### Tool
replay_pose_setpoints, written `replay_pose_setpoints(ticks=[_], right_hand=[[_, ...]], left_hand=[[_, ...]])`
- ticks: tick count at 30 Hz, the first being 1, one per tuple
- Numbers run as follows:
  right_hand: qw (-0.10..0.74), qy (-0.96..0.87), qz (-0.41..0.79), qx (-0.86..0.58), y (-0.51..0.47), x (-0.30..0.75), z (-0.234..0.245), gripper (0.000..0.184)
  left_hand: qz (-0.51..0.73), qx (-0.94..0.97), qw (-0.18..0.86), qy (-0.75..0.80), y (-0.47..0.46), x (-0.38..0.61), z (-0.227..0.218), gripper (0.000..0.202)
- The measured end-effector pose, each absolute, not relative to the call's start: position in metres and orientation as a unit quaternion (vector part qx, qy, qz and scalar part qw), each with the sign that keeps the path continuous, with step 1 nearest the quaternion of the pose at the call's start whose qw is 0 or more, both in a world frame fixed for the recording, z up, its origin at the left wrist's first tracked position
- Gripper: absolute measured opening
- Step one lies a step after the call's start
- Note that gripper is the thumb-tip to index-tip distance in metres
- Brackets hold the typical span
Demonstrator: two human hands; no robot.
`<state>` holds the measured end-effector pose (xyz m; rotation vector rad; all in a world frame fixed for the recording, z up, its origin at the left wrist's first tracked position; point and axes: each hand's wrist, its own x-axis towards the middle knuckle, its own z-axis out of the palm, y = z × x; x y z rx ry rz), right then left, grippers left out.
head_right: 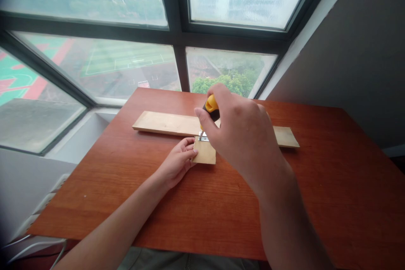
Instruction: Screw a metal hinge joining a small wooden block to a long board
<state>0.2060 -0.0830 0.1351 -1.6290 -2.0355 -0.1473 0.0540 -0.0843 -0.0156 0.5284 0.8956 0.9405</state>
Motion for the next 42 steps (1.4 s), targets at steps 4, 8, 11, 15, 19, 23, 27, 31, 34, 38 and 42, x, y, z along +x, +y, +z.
replay_pose_setpoints(ticks=[4, 8, 11, 15, 19, 23, 27, 31, 34, 38, 42], right_hand=[[0.255, -0.744, -0.063, -0.614, -0.083, 0.203, 0.131, 0.028], [0.299, -0.785, 0.01, -0.543, -0.085, 0.201, 0.131, 0.041], [0.319, -0.816, 0.083, -0.475, -0.085, 0.198, 0.13, 0.046], [0.317, -0.797, 0.027, -0.514, -0.079, 0.194, 0.125, 0.03], [0.304, -0.736, -0.072, -0.601, -0.076, 0.195, 0.122, 0.027], [0.303, -0.774, 0.014, -0.557, -0.079, 0.199, 0.125, 0.035], [0.291, -0.765, -0.031, -0.573, -0.078, 0.201, 0.125, 0.031], [0.262, -0.721, -0.105, -0.633, -0.077, 0.201, 0.123, 0.03], [0.294, -0.741, -0.063, -0.6, -0.077, 0.204, 0.123, 0.032], [0.326, -0.782, 0.012, -0.531, -0.074, 0.207, 0.123, 0.038], [0.298, -0.766, -0.059, -0.567, -0.065, 0.205, 0.124, 0.016]], left_hand=[[0.434, 0.242, 0.765, 0.41, -0.085, 0.054, -0.015, 0.036], [0.436, 0.246, 0.768, 0.4, -0.085, 0.054, -0.015, 0.036], [0.438, 0.251, 0.77, 0.391, -0.085, 0.054, -0.017, 0.035], [0.438, 0.255, 0.768, 0.391, -0.086, 0.054, -0.019, 0.033], [0.437, 0.257, 0.768, 0.392, -0.085, 0.054, -0.021, 0.033], [0.439, 0.257, 0.768, 0.39, -0.085, 0.054, -0.021, 0.034], [0.44, 0.258, 0.768, 0.387, -0.085, 0.053, -0.022, 0.036], [0.436, 0.261, 0.769, 0.388, -0.085, 0.052, -0.024, 0.037], [0.437, 0.263, 0.77, 0.384, -0.084, 0.052, -0.025, 0.037], [0.437, 0.263, 0.77, 0.383, -0.083, 0.052, -0.025, 0.037], [0.437, 0.265, 0.768, 0.387, -0.083, 0.052, -0.024, 0.037]])
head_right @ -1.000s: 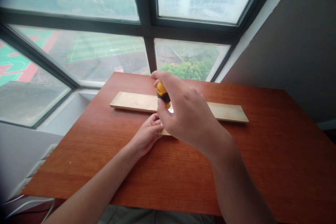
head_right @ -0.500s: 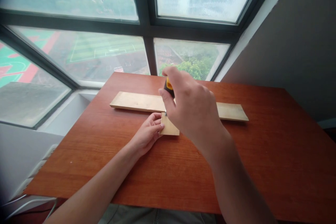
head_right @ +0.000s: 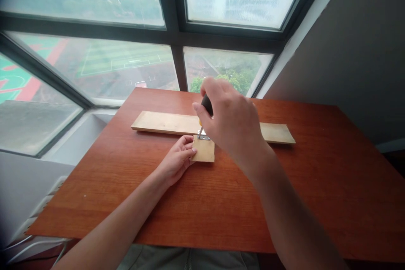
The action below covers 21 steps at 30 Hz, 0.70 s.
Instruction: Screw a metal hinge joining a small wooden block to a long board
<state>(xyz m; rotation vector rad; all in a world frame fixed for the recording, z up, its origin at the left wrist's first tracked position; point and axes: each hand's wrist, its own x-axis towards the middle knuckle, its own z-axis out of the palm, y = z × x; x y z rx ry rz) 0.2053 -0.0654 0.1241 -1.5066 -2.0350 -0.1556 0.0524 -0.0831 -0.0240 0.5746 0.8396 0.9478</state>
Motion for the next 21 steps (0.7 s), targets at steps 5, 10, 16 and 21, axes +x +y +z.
replay_pose_setpoints(ticks=[5, 10, 16, 21], right_hand=[[0.287, -0.777, -0.055, -0.558, -0.061, 0.202, 0.128, 0.017], [0.308, -0.827, 0.056, -0.467, -0.061, 0.202, 0.13, 0.028], [0.256, -0.786, -0.094, -0.555, -0.056, 0.196, 0.127, 0.016], [0.319, -0.836, 0.075, -0.44, -0.062, 0.192, 0.129, 0.019]], left_hand=[[0.439, 0.27, 0.766, 0.386, -0.083, 0.052, -0.025, 0.037], [0.439, 0.273, 0.768, 0.379, -0.082, 0.052, -0.026, 0.038], [0.439, 0.271, 0.767, 0.381, -0.082, 0.052, -0.026, 0.037], [0.44, 0.27, 0.769, 0.377, -0.082, 0.052, -0.024, 0.035]])
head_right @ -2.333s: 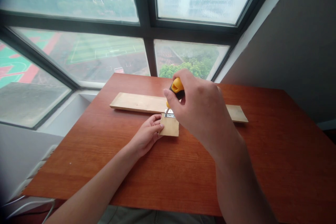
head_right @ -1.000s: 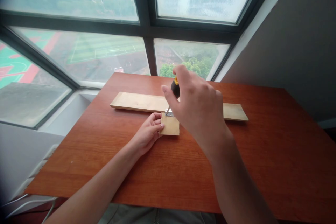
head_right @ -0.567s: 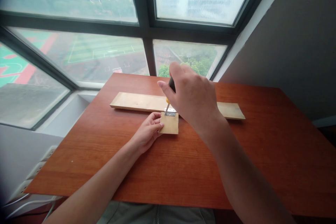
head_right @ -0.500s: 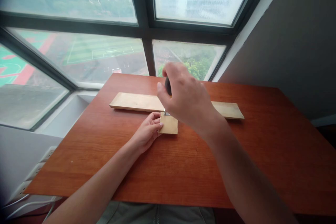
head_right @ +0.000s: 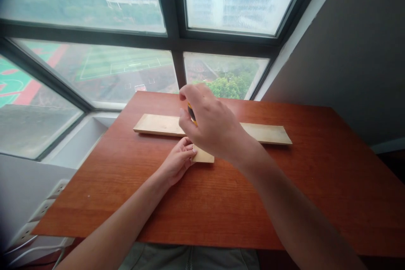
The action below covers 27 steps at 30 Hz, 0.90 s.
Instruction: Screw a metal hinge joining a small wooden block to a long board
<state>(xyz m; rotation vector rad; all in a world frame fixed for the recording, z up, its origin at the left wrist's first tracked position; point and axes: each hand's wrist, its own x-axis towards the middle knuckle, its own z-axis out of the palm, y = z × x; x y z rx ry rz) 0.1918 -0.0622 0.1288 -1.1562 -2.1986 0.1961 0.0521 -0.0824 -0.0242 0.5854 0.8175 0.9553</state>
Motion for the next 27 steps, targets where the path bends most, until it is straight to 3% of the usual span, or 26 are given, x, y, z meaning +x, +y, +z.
replay_pose_setpoints(ticks=[4, 7, 11, 14, 20, 24, 27], right_hand=[[0.366, -0.826, 0.179, -0.389, -0.065, 0.199, 0.127, 0.036], [0.369, -0.81, 0.215, -0.403, -0.064, 0.204, 0.123, 0.03], [0.359, -0.806, 0.1, -0.46, -0.061, 0.196, 0.119, 0.013], [0.352, -0.801, 0.053, -0.482, -0.059, 0.187, 0.117, 0.018], [0.348, -0.81, 0.104, -0.46, -0.063, 0.19, 0.118, 0.039], [0.297, -0.784, -0.04, -0.543, -0.064, 0.192, 0.119, 0.026], [0.271, -0.769, -0.096, -0.571, -0.065, 0.19, 0.119, 0.034]], left_hand=[[0.441, 0.263, 0.767, 0.386, -0.083, 0.052, -0.024, 0.035], [0.44, 0.261, 0.768, 0.385, -0.083, 0.052, -0.024, 0.036], [0.44, 0.263, 0.769, 0.381, -0.082, 0.052, -0.026, 0.036], [0.442, 0.264, 0.771, 0.376, -0.082, 0.052, -0.026, 0.036], [0.44, 0.261, 0.773, 0.375, -0.083, 0.052, -0.025, 0.036], [0.441, 0.257, 0.771, 0.381, -0.083, 0.053, -0.026, 0.035], [0.443, 0.253, 0.77, 0.383, -0.083, 0.053, -0.026, 0.036]])
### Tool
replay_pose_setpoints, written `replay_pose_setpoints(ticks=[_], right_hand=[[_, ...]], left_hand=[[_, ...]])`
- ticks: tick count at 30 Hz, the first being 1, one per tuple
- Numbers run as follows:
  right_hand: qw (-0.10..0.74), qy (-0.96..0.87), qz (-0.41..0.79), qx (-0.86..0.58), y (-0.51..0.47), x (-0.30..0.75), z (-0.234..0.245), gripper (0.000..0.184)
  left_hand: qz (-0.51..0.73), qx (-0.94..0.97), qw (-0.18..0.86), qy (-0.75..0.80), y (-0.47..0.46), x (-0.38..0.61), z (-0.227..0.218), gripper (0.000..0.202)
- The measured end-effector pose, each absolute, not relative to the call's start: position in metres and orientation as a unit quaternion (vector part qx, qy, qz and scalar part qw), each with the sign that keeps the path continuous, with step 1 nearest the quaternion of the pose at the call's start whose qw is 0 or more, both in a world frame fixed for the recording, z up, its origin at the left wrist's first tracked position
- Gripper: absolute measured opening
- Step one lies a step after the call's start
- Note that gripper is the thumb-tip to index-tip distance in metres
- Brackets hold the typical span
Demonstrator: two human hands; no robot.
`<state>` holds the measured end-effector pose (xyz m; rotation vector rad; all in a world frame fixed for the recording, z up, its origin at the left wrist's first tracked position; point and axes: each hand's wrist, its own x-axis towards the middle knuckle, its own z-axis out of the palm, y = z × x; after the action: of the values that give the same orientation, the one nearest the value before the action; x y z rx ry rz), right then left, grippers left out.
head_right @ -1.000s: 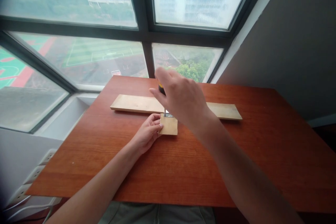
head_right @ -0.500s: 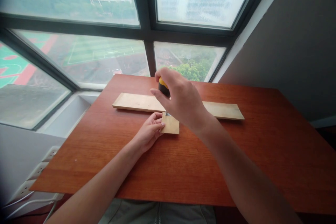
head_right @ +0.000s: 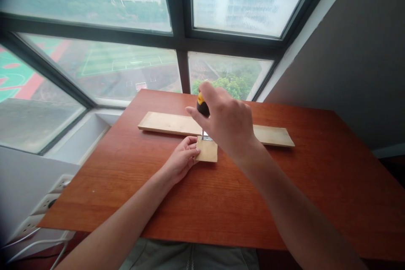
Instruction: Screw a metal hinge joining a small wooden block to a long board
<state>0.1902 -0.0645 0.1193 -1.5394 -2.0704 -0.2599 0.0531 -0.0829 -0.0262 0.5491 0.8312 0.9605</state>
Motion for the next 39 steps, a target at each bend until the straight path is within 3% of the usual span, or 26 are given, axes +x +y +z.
replay_pose_setpoints(ticks=[9, 11, 15, 17, 19, 22, 25, 27, 30, 34, 36, 39], right_hand=[[0.322, -0.819, 0.127, -0.457, -0.069, 0.213, 0.139, 0.033], [0.282, -0.834, 0.111, -0.461, -0.067, 0.216, 0.145, 0.032], [0.174, -0.842, -0.061, -0.506, -0.059, 0.213, 0.152, 0.02], [0.136, -0.827, -0.117, -0.532, -0.056, 0.211, 0.154, 0.036], [0.119, -0.825, -0.125, -0.538, -0.053, 0.211, 0.157, 0.041], [0.122, -0.858, -0.062, -0.495, -0.05, 0.213, 0.16, 0.023], [0.133, -0.884, 0.003, -0.448, -0.045, 0.215, 0.16, 0.024], [0.135, -0.861, -0.032, -0.489, -0.043, 0.214, 0.158, 0.019], [0.135, -0.81, -0.107, -0.56, -0.045, 0.21, 0.155, 0.032], [0.15, -0.857, -0.05, -0.49, -0.049, 0.208, 0.156, 0.02], [0.157, -0.88, -0.011, -0.447, -0.049, 0.207, 0.157, 0.024], [0.153, -0.879, -0.03, -0.451, -0.048, 0.202, 0.154, 0.015]], left_hand=[[0.443, 0.25, 0.768, 0.389, -0.083, 0.053, -0.026, 0.037], [0.441, 0.25, 0.769, 0.39, -0.083, 0.053, -0.026, 0.036], [0.439, 0.257, 0.765, 0.395, -0.083, 0.053, -0.024, 0.036], [0.441, 0.258, 0.763, 0.396, -0.083, 0.053, -0.023, 0.036], [0.441, 0.259, 0.763, 0.396, -0.083, 0.053, -0.022, 0.037], [0.436, 0.261, 0.764, 0.398, -0.082, 0.053, -0.023, 0.036], [0.436, 0.261, 0.763, 0.4, -0.081, 0.053, -0.024, 0.035], [0.436, 0.259, 0.763, 0.4, -0.081, 0.052, -0.025, 0.034], [0.437, 0.258, 0.766, 0.394, -0.081, 0.051, -0.024, 0.033], [0.435, 0.257, 0.768, 0.394, -0.081, 0.05, -0.023, 0.033], [0.432, 0.257, 0.767, 0.398, -0.081, 0.05, -0.022, 0.033], [0.434, 0.259, 0.765, 0.399, -0.081, 0.051, -0.022, 0.032]])
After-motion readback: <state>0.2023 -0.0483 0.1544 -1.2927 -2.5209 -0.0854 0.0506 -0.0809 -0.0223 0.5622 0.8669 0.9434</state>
